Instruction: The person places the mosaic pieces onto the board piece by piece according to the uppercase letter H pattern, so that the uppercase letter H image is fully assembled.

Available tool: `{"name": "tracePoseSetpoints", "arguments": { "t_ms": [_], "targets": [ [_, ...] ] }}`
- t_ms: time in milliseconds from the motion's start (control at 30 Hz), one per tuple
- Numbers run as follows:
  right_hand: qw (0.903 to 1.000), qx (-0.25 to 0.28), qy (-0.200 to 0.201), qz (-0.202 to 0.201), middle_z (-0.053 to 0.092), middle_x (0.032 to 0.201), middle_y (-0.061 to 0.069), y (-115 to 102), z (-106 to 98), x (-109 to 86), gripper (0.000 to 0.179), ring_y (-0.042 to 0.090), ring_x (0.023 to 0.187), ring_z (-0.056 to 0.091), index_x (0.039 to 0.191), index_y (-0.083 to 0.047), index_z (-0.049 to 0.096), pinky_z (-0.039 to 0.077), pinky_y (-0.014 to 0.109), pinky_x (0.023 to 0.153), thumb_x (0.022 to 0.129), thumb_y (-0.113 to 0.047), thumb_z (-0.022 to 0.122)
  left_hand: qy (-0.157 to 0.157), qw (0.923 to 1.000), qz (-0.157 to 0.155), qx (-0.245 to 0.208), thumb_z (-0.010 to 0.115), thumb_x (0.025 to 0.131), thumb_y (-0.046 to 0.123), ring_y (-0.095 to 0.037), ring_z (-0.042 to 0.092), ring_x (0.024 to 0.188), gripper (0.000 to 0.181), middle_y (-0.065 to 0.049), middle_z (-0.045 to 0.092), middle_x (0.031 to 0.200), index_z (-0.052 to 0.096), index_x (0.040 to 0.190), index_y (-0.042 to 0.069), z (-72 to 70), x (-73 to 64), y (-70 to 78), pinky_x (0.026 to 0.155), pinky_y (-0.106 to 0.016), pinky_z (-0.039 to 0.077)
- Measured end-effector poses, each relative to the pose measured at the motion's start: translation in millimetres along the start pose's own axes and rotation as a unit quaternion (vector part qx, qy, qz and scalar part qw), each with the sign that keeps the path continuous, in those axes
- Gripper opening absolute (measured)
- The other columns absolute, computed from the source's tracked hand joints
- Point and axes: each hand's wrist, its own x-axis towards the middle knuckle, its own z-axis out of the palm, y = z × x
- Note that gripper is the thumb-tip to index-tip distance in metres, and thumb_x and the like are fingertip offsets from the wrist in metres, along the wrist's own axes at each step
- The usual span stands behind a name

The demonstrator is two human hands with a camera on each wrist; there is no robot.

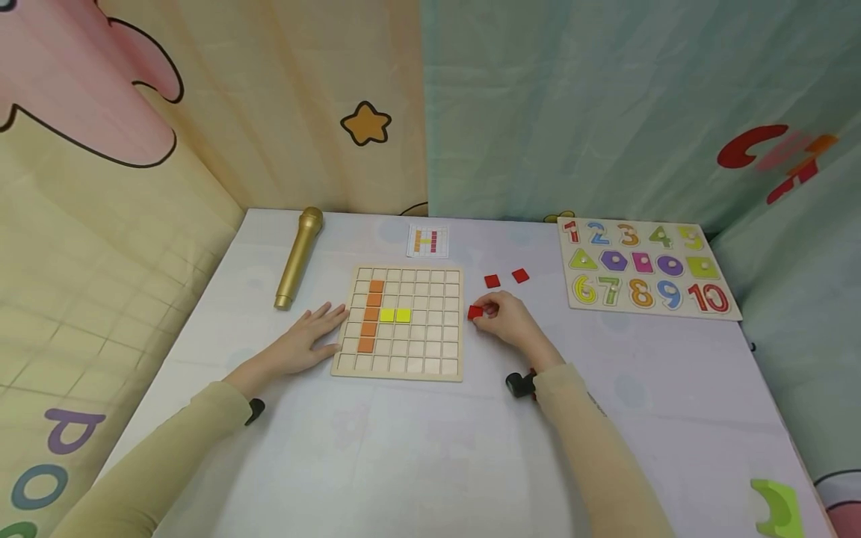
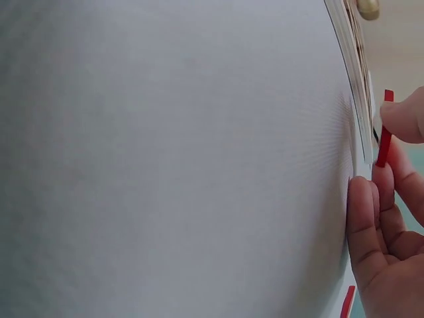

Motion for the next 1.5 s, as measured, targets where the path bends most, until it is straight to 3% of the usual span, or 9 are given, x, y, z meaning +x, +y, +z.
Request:
{"name": "tracePoseSetpoints", "arguments": {
  "t_ms": [267,533,900,1267,1500],
  "targets": [
    [0.9996,0.027,-0.002,0.007,0.062,0.117,0.014,-5.7,-1.7,1.5,0.034,0.029,0.107,0.055,0.121,-0.008,0.063,0.053,0.041,0.096,0.089,-0.019,0.069,0.003,1.0000,0.003,0.002,0.061,0.096,0.028,-0.034,0.009,0.154,0.070,-0.007,0.022,0.164,0.027,0.156,0.012,-0.9,-1.1,1.9,0.124,-0.058,0.004],
    [0.9979,0.061,0.001,-0.024,0.065,0.119,0.013,-39.5,-4.8,16.2,0.036,0.029,0.109,0.060,0.123,-0.009,0.063,0.054,0.043,0.098,0.091,-0.023,0.070,0.005,1.0000,0.002,0.003,0.060,0.097,0.029,-0.034,0.009,0.154,0.070,-0.008,0.022,0.164,0.027,0.156,0.013,-0.6,-1.9,0.7,0.124,-0.058,0.004],
    [0.9952,0.096,0.006,-0.018,0.065,0.119,0.014,-73.0,21.3,44.5,0.041,0.028,0.108,0.059,0.126,-0.008,0.064,0.053,0.040,0.099,0.089,-0.023,0.072,0.007,1.0000,0.004,0.001,0.061,0.096,0.029,-0.034,0.009,0.154,0.070,-0.006,0.022,0.164,0.028,0.156,0.014,2.1,-2.8,-1.6,0.124,-0.058,0.004],
    [0.9980,0.055,-0.029,-0.005,0.064,0.115,0.012,-77.2,35.6,60.8,0.037,0.026,0.104,0.057,0.122,-0.008,0.064,0.052,0.036,0.095,0.089,-0.024,0.072,0.009,0.9999,0.011,-0.001,0.060,0.097,0.030,-0.034,0.009,0.154,0.069,-0.006,0.023,0.164,0.028,0.156,0.014,0.9,-2.3,0.6,0.124,-0.057,0.004],
    [0.9992,-0.002,-0.025,-0.031,0.060,0.115,0.011,-77.0,41.2,64.6,0.032,0.024,0.101,0.053,0.118,-0.006,0.068,0.049,0.034,0.091,0.089,-0.018,0.069,0.013,0.9998,0.013,0.000,0.061,0.097,0.029,-0.035,0.011,0.153,0.069,-0.007,0.024,0.163,0.029,0.156,0.013,0.6,-3.6,-0.2,0.123,-0.058,0.005]
  ]
}}
